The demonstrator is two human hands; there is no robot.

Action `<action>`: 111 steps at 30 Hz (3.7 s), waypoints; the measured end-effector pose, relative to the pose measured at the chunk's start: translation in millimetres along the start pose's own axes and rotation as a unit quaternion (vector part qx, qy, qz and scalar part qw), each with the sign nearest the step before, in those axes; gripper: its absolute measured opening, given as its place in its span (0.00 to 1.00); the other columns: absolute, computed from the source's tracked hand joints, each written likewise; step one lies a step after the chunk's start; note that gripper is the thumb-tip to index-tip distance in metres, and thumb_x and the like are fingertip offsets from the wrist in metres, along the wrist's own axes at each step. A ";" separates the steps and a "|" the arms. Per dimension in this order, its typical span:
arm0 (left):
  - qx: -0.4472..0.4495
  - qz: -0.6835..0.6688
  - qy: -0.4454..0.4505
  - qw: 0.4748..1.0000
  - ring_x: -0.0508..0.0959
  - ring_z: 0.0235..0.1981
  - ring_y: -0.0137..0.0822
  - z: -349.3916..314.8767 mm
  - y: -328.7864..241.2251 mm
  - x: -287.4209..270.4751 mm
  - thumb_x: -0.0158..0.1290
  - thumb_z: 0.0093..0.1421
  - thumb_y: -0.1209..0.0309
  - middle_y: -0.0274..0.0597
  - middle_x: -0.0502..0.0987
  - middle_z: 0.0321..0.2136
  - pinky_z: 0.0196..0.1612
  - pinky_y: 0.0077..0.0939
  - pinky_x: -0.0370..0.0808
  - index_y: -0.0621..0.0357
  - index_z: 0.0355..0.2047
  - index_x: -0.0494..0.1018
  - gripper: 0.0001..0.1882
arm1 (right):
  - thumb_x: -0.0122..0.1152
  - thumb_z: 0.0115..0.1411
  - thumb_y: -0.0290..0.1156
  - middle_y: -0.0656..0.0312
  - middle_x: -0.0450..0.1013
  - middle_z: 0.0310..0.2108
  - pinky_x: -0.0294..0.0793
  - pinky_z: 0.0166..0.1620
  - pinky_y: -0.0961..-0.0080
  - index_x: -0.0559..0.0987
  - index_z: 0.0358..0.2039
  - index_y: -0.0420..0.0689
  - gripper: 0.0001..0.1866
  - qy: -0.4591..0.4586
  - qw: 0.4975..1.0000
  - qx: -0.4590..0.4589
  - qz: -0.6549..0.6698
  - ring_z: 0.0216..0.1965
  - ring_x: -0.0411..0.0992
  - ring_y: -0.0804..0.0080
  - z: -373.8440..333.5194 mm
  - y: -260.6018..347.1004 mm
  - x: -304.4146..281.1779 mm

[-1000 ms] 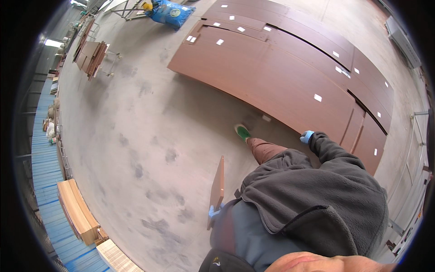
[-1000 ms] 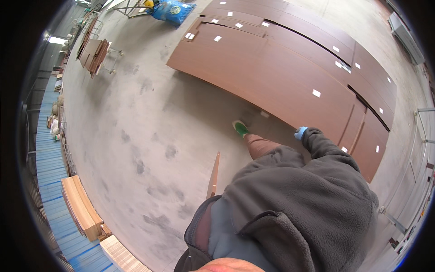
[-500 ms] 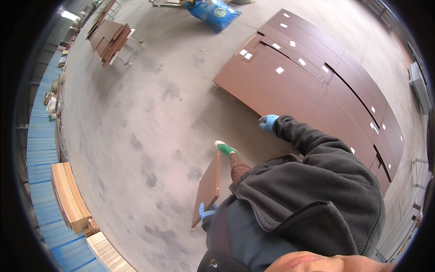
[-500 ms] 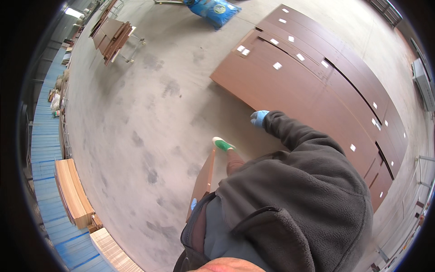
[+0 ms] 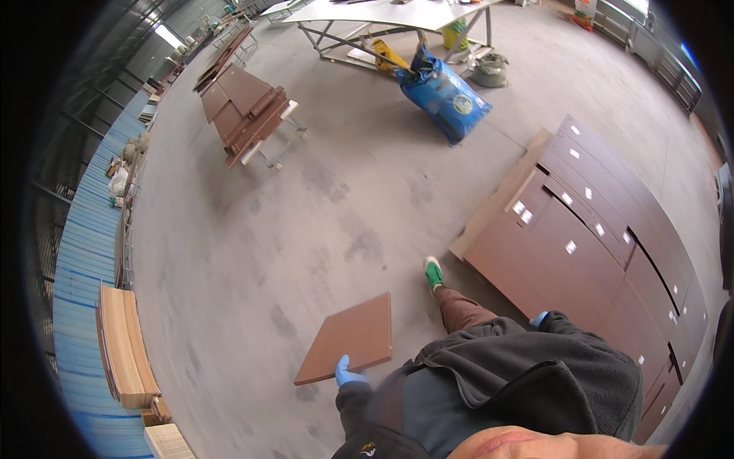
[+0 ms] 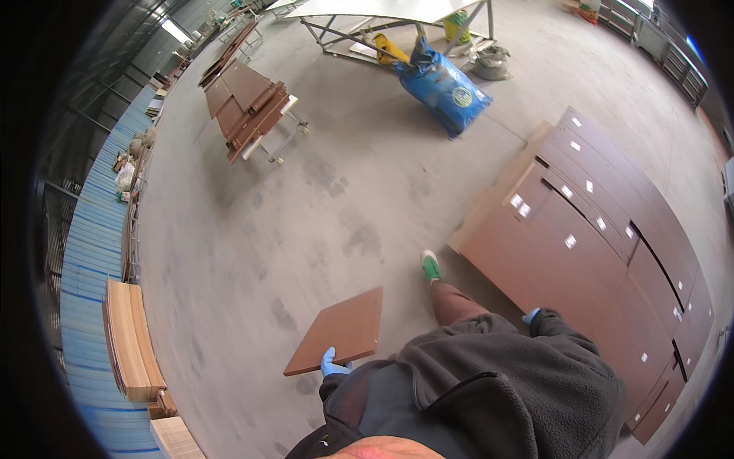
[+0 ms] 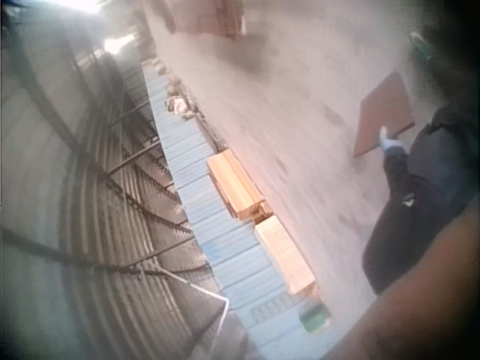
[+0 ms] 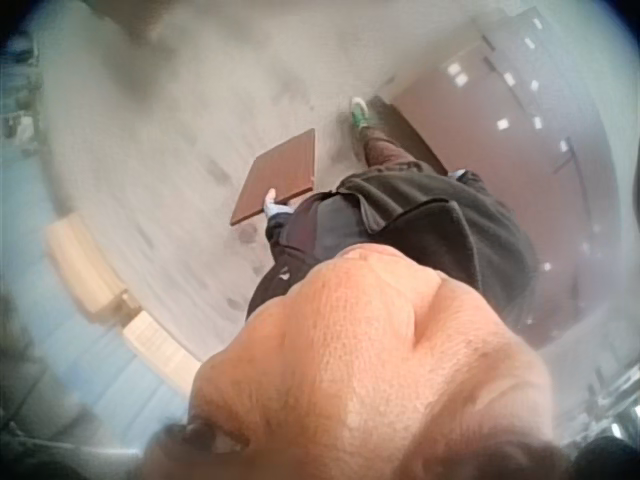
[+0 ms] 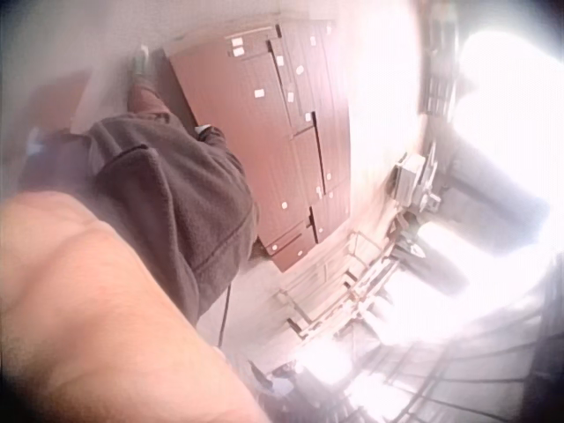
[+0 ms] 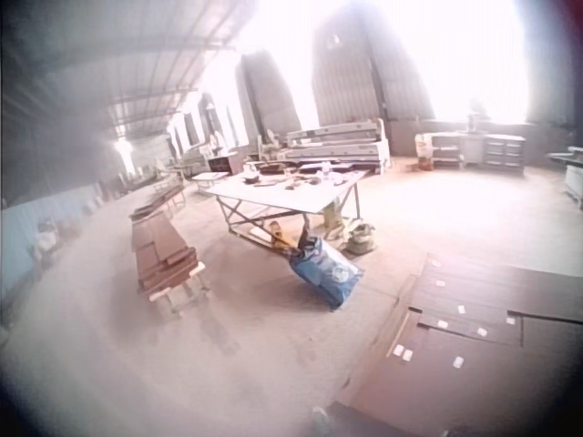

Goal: The person scrapes a brown panel, then wipes it with a cloth and liquid. The person stacks the cleaned panel with others on the floor, then repeats the wiping process on another panel and stacks it.

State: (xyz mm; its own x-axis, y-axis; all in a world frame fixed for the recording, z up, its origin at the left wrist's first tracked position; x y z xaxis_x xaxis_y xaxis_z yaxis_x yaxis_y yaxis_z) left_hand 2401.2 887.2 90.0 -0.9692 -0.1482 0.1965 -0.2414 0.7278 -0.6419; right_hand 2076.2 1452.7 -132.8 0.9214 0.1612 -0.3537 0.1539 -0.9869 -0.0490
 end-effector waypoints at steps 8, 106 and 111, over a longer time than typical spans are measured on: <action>0.040 -0.027 0.111 0.993 0.77 0.57 0.47 84.3 -152.8 320.5 0.59 0.65 0.66 0.46 0.80 0.54 0.61 0.47 0.73 0.63 0.56 0.75 0.22 | 0.54 0.66 0.51 0.44 0.81 0.45 0.78 0.51 0.51 0.86 0.46 0.47 0.23 -0.193 0.970 -0.143 0.018 0.47 0.80 0.46 87.7 293.3 -344.4; -0.083 0.134 0.576 0.802 0.80 0.55 0.41 1377.8 -753.6 3228.3 0.61 0.64 0.71 0.42 0.79 0.55 0.59 0.41 0.79 0.57 0.61 0.71 0.25 | 0.60 0.61 0.50 0.47 0.56 0.74 0.46 0.75 0.45 0.67 0.67 0.38 0.39 -0.577 0.789 -0.131 0.165 0.76 0.50 0.47 725.6 1692.9 -2682.7; -0.123 0.152 0.598 0.777 0.82 0.50 0.42 1414.3 -719.7 3331.2 0.63 0.64 0.69 0.41 0.81 0.51 0.50 0.42 0.84 0.56 0.58 0.74 0.22 | 0.62 0.57 0.49 0.46 0.59 0.72 0.50 0.73 0.43 0.70 0.64 0.38 0.39 -0.573 0.793 -0.119 0.169 0.74 0.53 0.45 720.2 1696.4 -2692.9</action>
State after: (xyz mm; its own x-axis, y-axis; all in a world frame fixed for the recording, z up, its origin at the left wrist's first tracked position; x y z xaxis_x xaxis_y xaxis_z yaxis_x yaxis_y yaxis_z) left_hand -721.5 -1077.3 158.3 -0.2069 0.6772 0.7061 0.1484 0.7351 -0.6616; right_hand -401.0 -662.4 63.7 0.0157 -0.3612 -0.9324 0.1563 -0.9201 0.3591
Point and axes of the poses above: each hand's wrist, its own z-axis towards the middle knuckle, its own x-axis out of the palm, y = z × x, the point moved 4 cm from there along z, towards the middle knuckle
